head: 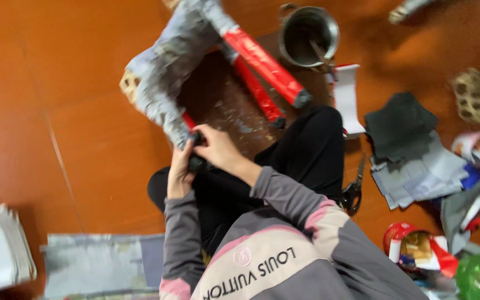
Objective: Decorating a paper-mache giraffe model by cutting and applying colored paper strips.
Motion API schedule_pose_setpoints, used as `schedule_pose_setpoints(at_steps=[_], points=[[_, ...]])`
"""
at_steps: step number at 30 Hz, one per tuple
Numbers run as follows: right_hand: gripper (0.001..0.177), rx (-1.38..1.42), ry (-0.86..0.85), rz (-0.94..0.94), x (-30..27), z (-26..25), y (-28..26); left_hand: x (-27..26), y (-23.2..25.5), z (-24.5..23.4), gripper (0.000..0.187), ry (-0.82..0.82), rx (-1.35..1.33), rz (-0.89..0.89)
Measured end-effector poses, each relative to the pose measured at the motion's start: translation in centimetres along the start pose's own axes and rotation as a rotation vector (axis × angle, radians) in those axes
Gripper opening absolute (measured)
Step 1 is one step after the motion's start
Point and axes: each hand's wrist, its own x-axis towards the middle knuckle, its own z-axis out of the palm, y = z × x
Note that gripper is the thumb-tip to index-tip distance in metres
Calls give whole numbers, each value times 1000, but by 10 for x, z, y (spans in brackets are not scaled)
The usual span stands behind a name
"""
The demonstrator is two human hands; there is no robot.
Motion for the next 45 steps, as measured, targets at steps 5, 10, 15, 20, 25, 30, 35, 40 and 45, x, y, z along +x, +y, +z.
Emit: schedule_pose_setpoints(at_steps=[5, 10, 15, 20, 25, 30, 35, 40, 45], points=[[40, 82, -52, -183, -2, 9, -3, -10, 17, 11, 54, 64, -89, -58], [24, 1, 16, -334, 25, 47, 35, -36, 41, 48, 48, 141, -54, -155], [15, -73, 114, -351, 19, 46, 37, -38, 46, 47, 36, 235, -148, -244], [36, 194, -104, -476, -27, -53, 52, 2, 25, -9, 24, 215, -73, -265], [11, -265, 319, -285, -78, -183, 196, -15, 44, 13, 17, 173, -198, -279], [16, -477, 885, 115, -97, -275, 350, -13, 48, 20, 35, 156, -342, -247], [92, -290, 495, 699, -107, -284, 293, -11, 50, 25, 19, 105, -410, -327], [84, -108, 818, 475, -109, -288, 267, -13, 52, 30, 17, 105, -377, -316], [72, -34, 1293, 237, -99, -308, 293, -5, 45, 19, 24, 160, -296, -298]])
